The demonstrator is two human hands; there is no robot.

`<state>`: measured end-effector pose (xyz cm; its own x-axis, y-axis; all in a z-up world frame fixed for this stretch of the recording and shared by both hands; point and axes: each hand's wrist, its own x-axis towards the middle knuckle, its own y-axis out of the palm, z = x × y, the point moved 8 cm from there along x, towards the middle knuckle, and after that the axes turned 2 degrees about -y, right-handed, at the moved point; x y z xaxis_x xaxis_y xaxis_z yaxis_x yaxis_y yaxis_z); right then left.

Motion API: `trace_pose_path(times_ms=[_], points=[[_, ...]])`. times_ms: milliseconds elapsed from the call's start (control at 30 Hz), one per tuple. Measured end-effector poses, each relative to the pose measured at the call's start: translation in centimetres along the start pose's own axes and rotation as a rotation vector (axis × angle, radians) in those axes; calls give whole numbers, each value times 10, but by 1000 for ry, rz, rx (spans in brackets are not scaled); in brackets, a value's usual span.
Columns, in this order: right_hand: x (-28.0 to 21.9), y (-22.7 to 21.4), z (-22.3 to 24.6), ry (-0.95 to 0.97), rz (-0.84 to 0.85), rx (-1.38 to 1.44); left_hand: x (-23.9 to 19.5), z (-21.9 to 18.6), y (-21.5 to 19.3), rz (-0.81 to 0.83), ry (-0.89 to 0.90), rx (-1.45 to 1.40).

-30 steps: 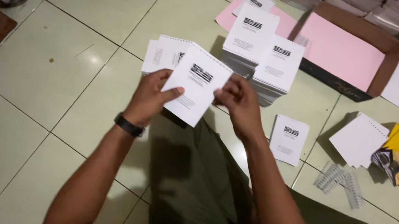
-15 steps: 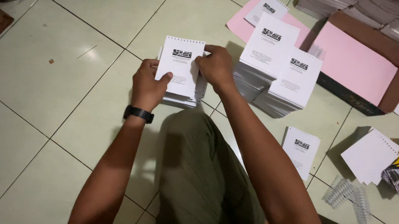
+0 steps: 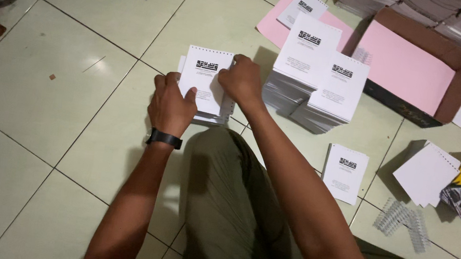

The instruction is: The person sits on the floor and assembles spiral-bound notebooks by hand. They pick up stacks of paper and spiral bindings, insert the spirals into the holes of the paper, and then place the completed notebooks into a pile.

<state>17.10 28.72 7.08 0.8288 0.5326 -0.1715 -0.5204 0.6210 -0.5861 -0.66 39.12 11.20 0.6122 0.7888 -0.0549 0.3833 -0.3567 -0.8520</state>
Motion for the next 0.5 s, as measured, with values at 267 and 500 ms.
trace_pose_path(times_ms=[267,500], points=[[-142,-79,-6,-91,-237,140,-80,-64,-25,-476,331,-472],[-233,-154,-227,145,-492,84,-208,-156,153,291,515,-815]])
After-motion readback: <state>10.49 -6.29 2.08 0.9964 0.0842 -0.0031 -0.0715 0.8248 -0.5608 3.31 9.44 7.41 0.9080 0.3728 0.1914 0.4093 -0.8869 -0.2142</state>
